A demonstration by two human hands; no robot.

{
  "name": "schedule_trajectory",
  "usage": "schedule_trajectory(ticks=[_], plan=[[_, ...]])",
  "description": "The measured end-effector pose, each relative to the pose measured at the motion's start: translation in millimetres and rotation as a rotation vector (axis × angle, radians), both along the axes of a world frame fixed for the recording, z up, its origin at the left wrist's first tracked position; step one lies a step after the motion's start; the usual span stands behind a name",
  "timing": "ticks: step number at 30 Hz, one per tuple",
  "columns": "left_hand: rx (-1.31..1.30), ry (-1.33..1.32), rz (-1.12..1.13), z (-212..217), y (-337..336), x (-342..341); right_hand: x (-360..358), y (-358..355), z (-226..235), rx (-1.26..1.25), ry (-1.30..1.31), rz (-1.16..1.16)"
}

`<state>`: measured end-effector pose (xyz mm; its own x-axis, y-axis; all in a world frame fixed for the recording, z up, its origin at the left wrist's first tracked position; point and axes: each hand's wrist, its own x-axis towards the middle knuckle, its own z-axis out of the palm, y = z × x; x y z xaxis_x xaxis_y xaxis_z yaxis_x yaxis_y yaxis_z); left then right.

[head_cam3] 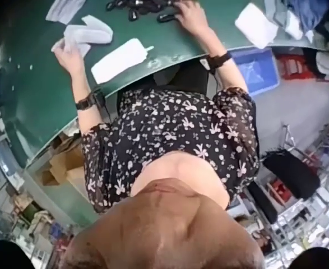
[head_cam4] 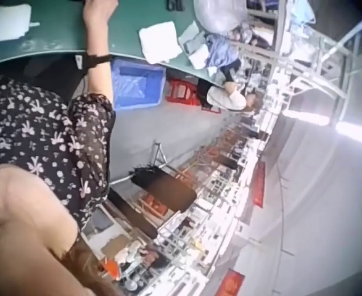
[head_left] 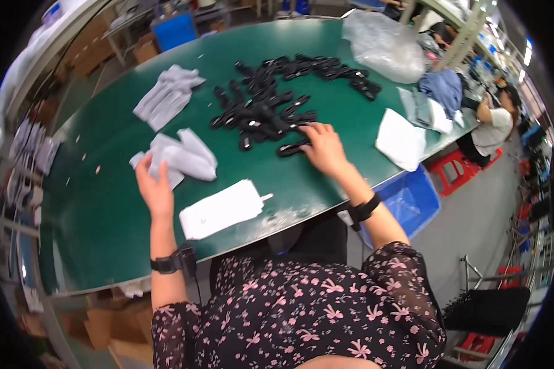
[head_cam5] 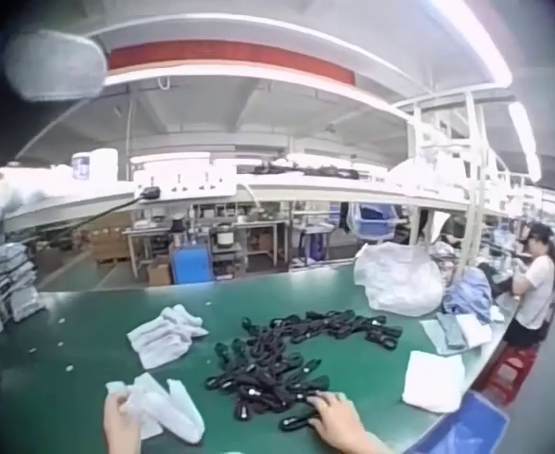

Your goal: The person picks up a black cable, slides it into a white foam sleeve, and places the sleeved cable onto a stack, repeating the process for several items.

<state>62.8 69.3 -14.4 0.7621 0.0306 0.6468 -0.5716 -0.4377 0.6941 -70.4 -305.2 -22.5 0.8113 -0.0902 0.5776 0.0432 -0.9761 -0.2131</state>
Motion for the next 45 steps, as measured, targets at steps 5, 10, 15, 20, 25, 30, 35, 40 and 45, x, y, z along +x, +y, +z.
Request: schedule_trajectory(ticks=[5, 10, 15, 20, 25, 30, 35, 40, 45], plan=[[0.158, 0.351, -0.432, 4.9, -53.8, -76.8, -1.2, -4.3, -15.7, -0.064, 0.216, 0.04], [0.462, 0.071, -0.505, -30.5, -75.0, -107.3, -17.6, 27.1, -15.0, -0.012, 0.186, 0.07], [0.445, 0.201, -0.442, -38.7, -73.7, -110.8, -47.4, 71.3, -7.8, 0.266, 0.192, 0.265], [0.193, 0.524, -0.471, -30.5, -73.1, -108.0, -59.2, 78.7, 6.3, 0.219, 0.222, 0.384], [0.038, 0.469, -0.515, -30.0, -73.2, -107.8, -61.3, 77.2, 13.0, 0.061, 0.212, 0.49], [0.256, 0.016, -0.655, -16.3, -75.4, -115.2, -55.9, 77.1, -2.6, 0.602, 0.568, 0.458], [0.278, 0.036, -0.693, 0.1, -79.5, -118.4, -56.3, 99.9, -16.2, 1.057, 0.616, 0.352], [0.153, 0.2, -0.625, 10.9, -80.5, -111.2, -52.7, 111.5, 10.1, 0.437, -0.001, 0.569], [-0.134, 0.481, -0.718, 2.8, -80.0, -94.0, -41.1, 128.1, 24.6, 0.825, 0.103, 0.403]])
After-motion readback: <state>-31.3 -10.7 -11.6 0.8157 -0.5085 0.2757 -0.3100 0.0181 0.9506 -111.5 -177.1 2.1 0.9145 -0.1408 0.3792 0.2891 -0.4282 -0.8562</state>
